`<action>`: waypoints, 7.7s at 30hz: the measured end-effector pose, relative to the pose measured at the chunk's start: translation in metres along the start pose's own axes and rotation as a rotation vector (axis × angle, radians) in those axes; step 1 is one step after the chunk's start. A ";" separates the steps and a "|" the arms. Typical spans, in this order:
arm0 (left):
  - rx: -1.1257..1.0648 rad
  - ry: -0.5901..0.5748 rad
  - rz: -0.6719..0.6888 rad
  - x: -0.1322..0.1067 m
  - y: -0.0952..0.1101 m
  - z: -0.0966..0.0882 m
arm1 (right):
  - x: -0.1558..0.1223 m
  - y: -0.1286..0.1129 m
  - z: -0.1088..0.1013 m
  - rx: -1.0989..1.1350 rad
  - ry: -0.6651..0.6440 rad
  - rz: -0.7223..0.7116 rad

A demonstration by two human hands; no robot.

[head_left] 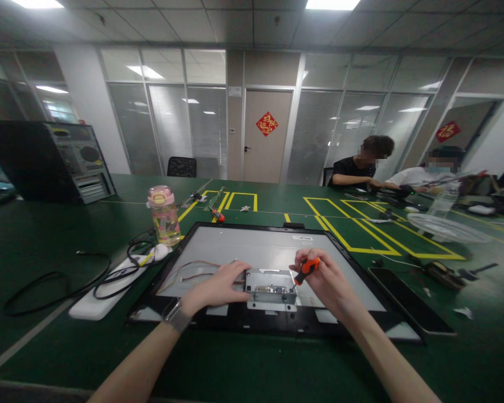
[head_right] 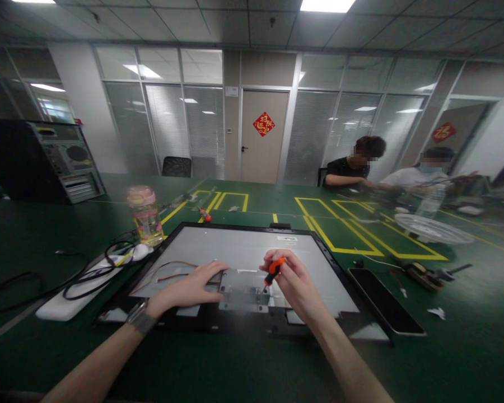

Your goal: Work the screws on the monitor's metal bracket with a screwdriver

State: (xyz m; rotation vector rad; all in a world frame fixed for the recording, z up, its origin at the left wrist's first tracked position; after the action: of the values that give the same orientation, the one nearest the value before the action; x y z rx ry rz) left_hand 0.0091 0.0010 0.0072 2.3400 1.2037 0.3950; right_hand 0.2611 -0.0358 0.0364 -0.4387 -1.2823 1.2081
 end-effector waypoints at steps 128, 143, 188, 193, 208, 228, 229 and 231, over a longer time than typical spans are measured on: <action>0.011 0.012 0.023 0.001 -0.001 0.001 | -0.001 0.000 -0.005 -0.812 0.003 -0.259; 0.009 0.015 0.024 0.002 0.000 0.001 | -0.001 -0.004 -0.005 -0.859 -0.043 -0.259; 0.002 0.006 0.023 0.001 -0.002 0.001 | 0.001 -0.009 -0.008 -0.680 -0.122 -0.153; 0.004 0.004 0.015 0.000 0.001 -0.001 | 0.002 -0.011 -0.007 -0.649 -0.109 -0.137; 0.017 -0.028 -0.019 0.001 0.002 -0.002 | 0.016 -0.022 -0.085 -1.626 0.409 0.016; 0.014 0.000 -0.026 0.001 0.002 -0.003 | 0.011 0.004 -0.067 -1.060 -0.237 0.192; 0.005 0.009 -0.021 0.001 0.002 -0.003 | 0.010 0.009 -0.062 -1.003 -0.302 0.212; -0.019 0.019 -0.013 0.002 0.002 -0.004 | 0.007 0.019 -0.053 -0.980 -0.382 0.257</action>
State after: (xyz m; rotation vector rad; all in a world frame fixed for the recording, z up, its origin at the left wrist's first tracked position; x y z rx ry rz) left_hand 0.0101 0.0024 0.0118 2.3163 1.2183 0.4228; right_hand 0.2990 -0.0037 0.0085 -1.1378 -2.1798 0.8067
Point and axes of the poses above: each hand's wrist, its own x-axis towards the middle knuckle, its own z-axis out of the palm, y = z × x, the point moved 2 cm from there along x, towards the middle knuckle, and after that the axes turned 2 degrees about -z, right-handed, at the moved point
